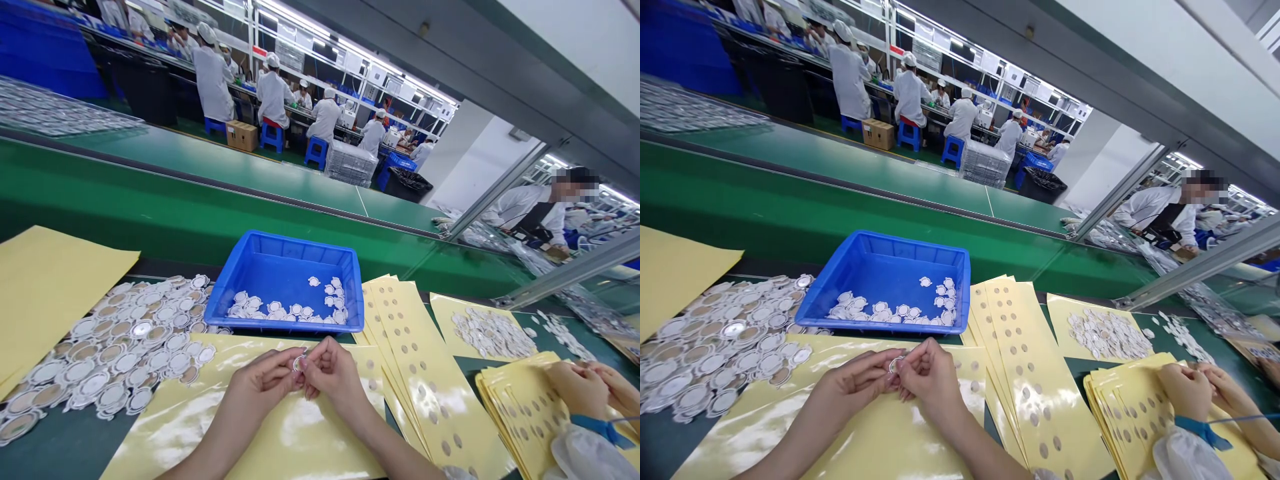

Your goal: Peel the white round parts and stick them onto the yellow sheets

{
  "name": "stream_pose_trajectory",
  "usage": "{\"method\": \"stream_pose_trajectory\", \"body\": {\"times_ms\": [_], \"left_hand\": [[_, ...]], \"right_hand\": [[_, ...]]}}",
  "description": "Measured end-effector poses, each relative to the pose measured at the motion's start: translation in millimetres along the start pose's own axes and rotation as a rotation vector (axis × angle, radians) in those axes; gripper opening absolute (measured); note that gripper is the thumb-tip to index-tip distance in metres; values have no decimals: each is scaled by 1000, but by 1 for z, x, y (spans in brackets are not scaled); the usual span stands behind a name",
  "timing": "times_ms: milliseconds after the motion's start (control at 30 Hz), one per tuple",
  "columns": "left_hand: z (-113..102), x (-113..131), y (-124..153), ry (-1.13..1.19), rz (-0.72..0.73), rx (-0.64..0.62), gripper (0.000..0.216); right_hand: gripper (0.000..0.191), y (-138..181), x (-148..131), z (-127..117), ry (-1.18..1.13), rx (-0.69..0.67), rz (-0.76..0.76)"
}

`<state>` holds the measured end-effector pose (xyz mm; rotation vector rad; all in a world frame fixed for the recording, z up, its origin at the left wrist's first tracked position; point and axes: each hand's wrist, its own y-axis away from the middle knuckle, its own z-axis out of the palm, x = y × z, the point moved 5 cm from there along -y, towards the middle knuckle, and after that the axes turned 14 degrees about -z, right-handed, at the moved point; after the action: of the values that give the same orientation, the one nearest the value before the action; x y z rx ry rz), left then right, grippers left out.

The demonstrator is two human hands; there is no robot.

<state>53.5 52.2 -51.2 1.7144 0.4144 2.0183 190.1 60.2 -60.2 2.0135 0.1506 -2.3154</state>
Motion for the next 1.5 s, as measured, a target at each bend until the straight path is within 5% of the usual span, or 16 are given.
{"method": "stream_pose_trajectory", "body": {"times_ms": [667,900,1067,1167,1233,1367,1433,1500], "left_hand": [[3,-5,4,53,10,-112,34],[10,-9,10,-27,19,-136,48],[1,14,22,-209,-34,-182,44],[-25,37,38,-424,-50,-200,32],[-56,55,49,-677,17,-69,28],[-132,87,68,-963,194,536,44],[-149,91,76,-1039,263,734,51],[-145,84,81,-1042,349,774,50]], "right_hand": [[59,3,0,2,0,-23,-2],[60,8,6,2,93,-115,32],[55,9,6,-2,102,-143,-13],[50,10,6,-2,120,-179,-17],[51,11,4,-2,127,-170,-17],[54,11,1,0,137,-160,-6],[56,11,0,1,149,-168,9],[58,11,0,1,159,-166,17]]}}
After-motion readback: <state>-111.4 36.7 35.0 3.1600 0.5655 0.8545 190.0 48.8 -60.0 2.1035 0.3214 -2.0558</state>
